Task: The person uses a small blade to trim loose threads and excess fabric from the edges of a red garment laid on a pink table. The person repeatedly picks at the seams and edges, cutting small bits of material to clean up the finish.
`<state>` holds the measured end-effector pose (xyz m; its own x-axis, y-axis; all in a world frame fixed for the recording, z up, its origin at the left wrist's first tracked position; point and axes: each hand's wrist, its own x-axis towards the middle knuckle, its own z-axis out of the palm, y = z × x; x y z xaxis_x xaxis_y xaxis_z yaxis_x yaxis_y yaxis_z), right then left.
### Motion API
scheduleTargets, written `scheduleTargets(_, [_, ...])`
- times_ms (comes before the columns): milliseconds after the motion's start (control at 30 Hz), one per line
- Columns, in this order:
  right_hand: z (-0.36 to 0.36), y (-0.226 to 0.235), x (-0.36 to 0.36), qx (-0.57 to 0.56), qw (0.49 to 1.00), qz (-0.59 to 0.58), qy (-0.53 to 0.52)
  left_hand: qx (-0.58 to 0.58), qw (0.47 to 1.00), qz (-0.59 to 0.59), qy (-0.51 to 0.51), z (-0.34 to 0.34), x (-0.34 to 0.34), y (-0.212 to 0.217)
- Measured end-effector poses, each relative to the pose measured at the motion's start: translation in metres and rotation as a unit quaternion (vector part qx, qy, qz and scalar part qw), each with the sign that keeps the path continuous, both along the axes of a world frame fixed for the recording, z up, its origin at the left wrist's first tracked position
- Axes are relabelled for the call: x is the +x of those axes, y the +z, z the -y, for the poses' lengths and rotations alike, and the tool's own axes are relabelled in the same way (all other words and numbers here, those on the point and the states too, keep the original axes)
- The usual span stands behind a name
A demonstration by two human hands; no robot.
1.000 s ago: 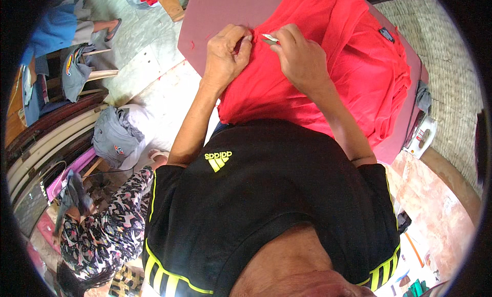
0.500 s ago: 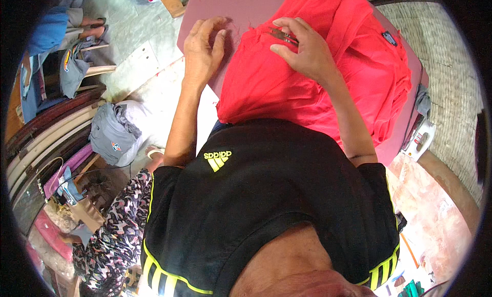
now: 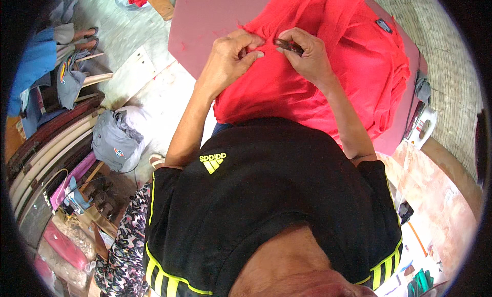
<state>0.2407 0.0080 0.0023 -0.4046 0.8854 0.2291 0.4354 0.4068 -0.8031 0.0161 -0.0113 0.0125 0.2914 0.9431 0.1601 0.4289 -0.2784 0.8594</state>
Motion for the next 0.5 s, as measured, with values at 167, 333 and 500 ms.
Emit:
scheduleTargets(167, [0.017, -0.003, 0.022, -0.033, 0.999, 0.018, -0.015, 0.001, 1.0, 0.024, -0.004, 0.012, 0.0, -0.012])
scheduleTargets(333, [0.032, 0.01, 0.031, -0.097, 0.995, 0.015, 0.009, 0.009, 1.0, -0.003, 0.005, 0.021, 0.006, -0.006])
scheduleTargets(500, [0.046, 0.009, 0.04, -0.08, 0.996, 0.031, 0.039, -0.029, 0.999, -0.011, -0.024, 0.039, 0.019, -0.002])
